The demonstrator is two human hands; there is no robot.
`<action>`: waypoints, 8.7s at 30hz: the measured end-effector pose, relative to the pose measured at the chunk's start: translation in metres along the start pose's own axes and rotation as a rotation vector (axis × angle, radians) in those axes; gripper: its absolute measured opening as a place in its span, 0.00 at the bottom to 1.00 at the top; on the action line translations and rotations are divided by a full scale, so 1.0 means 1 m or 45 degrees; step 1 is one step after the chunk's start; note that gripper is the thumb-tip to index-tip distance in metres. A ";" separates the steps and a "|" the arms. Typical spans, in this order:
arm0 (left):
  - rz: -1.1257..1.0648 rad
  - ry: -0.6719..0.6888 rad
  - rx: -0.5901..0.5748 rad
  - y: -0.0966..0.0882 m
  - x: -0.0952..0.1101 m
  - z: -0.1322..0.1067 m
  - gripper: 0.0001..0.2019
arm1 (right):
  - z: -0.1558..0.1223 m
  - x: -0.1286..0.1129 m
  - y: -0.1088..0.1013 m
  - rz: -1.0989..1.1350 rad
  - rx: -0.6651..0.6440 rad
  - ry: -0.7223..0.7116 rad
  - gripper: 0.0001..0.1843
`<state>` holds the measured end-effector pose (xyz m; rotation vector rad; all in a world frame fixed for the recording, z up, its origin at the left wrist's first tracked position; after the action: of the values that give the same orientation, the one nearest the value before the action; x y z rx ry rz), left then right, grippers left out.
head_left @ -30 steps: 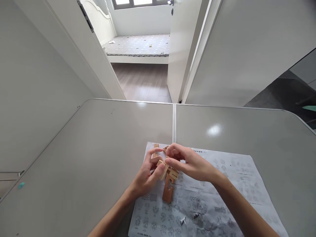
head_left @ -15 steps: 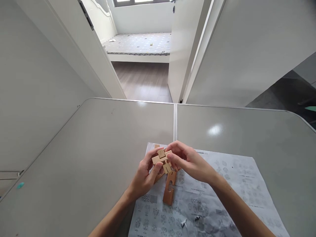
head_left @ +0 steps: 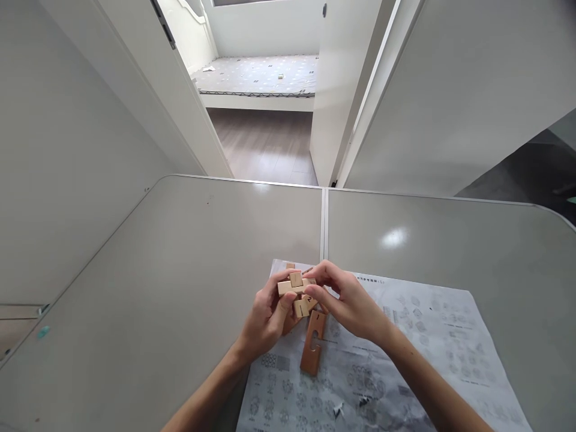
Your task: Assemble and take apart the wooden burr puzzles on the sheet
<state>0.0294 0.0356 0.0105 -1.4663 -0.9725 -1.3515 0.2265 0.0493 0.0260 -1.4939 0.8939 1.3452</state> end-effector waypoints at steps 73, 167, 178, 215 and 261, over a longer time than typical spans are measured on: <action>-0.341 -0.062 0.526 -0.015 -0.015 0.015 0.32 | 0.008 -0.017 0.002 1.212 -0.028 0.651 0.28; 0.845 0.731 -0.236 0.041 0.095 0.114 0.26 | -0.012 -0.071 -0.077 -0.454 0.424 0.153 0.24; 0.083 0.431 -0.476 0.039 0.097 0.120 0.31 | -0.017 -0.069 -0.095 -0.563 0.356 -0.049 0.16; 0.574 0.579 -0.318 0.022 0.084 0.110 0.27 | -0.058 -0.034 -0.108 -0.473 0.699 0.364 0.33; 0.581 0.153 0.246 -0.023 -0.011 0.078 0.14 | -0.140 0.050 -0.114 -0.757 1.286 0.577 0.33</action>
<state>0.0296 0.1170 0.0011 -1.3410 -0.6215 -0.9718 0.3859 -0.0426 -0.0066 -1.0835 1.0543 0.0343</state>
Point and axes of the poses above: each hand's wrist, its own z-axis towards the middle knuckle, its own y-axis out of the palm, x = y × z, the point moved 2 cm from there along z, towards the middle knuckle, and after that the axes turned 1 degree about x, right-handed, at the moved point
